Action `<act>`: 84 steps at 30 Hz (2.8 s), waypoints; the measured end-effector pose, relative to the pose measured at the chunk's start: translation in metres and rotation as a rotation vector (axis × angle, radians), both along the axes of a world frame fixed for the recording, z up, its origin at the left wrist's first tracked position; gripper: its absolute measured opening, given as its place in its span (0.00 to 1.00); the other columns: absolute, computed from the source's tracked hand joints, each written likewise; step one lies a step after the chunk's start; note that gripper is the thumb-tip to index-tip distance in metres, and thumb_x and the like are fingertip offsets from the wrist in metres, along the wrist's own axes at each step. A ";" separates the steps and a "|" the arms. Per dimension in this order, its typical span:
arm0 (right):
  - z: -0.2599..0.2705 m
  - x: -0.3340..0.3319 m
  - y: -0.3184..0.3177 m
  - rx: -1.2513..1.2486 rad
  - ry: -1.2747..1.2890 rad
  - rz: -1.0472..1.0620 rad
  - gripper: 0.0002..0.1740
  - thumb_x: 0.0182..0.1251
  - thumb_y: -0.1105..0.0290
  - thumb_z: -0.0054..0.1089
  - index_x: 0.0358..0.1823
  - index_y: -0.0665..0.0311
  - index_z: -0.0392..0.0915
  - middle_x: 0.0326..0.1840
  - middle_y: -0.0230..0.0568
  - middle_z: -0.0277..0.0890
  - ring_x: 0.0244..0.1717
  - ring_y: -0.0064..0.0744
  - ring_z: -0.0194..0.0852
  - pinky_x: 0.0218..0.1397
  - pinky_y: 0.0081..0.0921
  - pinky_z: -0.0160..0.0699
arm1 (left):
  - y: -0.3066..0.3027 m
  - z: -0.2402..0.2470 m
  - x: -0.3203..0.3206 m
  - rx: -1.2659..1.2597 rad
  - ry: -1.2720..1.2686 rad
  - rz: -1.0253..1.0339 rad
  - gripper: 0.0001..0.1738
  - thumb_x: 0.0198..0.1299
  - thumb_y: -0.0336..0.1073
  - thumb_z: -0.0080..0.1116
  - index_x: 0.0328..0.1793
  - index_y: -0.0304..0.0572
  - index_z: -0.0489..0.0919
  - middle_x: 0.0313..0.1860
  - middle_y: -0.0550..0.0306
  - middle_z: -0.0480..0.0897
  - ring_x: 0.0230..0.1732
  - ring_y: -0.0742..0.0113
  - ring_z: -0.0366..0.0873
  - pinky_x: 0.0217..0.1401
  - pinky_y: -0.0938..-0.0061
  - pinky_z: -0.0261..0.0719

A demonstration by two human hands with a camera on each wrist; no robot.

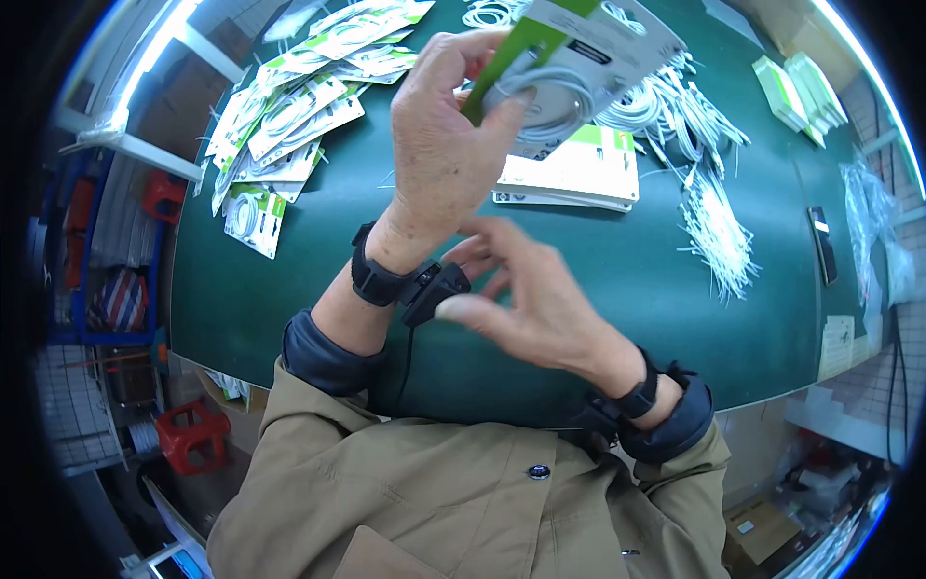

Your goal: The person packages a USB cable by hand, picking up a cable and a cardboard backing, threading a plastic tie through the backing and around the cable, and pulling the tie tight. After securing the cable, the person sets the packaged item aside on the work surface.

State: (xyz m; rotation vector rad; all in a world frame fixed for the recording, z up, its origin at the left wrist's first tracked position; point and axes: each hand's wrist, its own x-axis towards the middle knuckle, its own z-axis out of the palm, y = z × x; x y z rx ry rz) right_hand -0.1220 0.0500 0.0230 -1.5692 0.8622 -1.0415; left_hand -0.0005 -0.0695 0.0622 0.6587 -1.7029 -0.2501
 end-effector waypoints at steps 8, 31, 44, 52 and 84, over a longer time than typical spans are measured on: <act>0.005 -0.077 -0.031 -0.494 -0.141 -0.732 0.03 0.76 0.78 0.63 0.41 0.67 0.79 0.32 0.37 0.81 0.28 0.20 0.76 0.31 0.20 0.74 | 0.005 -0.003 0.021 -0.075 -0.164 -0.092 0.26 0.50 0.15 0.64 0.58 0.40 0.86 0.43 0.52 0.83 0.42 0.58 0.84 0.44 0.69 0.83; -0.005 -0.092 -0.036 0.143 0.045 -0.298 0.10 0.71 0.70 0.67 0.41 0.72 0.87 0.28 0.35 0.84 0.28 0.18 0.82 0.28 0.20 0.78 | 0.032 0.013 0.018 0.175 -0.214 -0.142 0.20 0.54 0.15 0.65 0.54 0.35 0.86 0.49 0.52 0.87 0.48 0.65 0.86 0.52 0.72 0.86; -0.017 -0.077 -0.023 0.054 -0.283 -0.344 0.24 0.78 0.67 0.68 0.66 0.75 0.75 0.59 0.48 0.85 0.57 0.29 0.84 0.59 0.30 0.87 | 0.034 -0.029 -0.005 0.746 0.113 -0.501 0.25 0.65 0.23 0.71 0.67 0.27 0.77 0.58 0.50 0.86 0.59 0.70 0.83 0.65 0.72 0.82; -0.019 -0.074 -0.023 0.036 -0.245 -0.397 0.25 0.79 0.61 0.68 0.66 0.73 0.76 0.56 0.45 0.87 0.54 0.25 0.85 0.56 0.27 0.87 | 0.043 -0.033 -0.021 0.552 0.204 -0.398 0.28 0.64 0.20 0.68 0.72 0.38 0.80 0.54 0.53 0.84 0.53 0.68 0.82 0.56 0.71 0.84; -0.020 -0.063 -0.018 0.038 -0.324 -0.572 0.19 0.83 0.61 0.62 0.58 0.72 0.81 0.49 0.42 0.88 0.46 0.22 0.85 0.48 0.24 0.87 | 0.049 -0.052 -0.030 0.500 -0.069 -0.464 0.13 0.63 0.22 0.70 0.53 0.40 0.87 0.54 0.50 0.81 0.53 0.55 0.85 0.56 0.65 0.86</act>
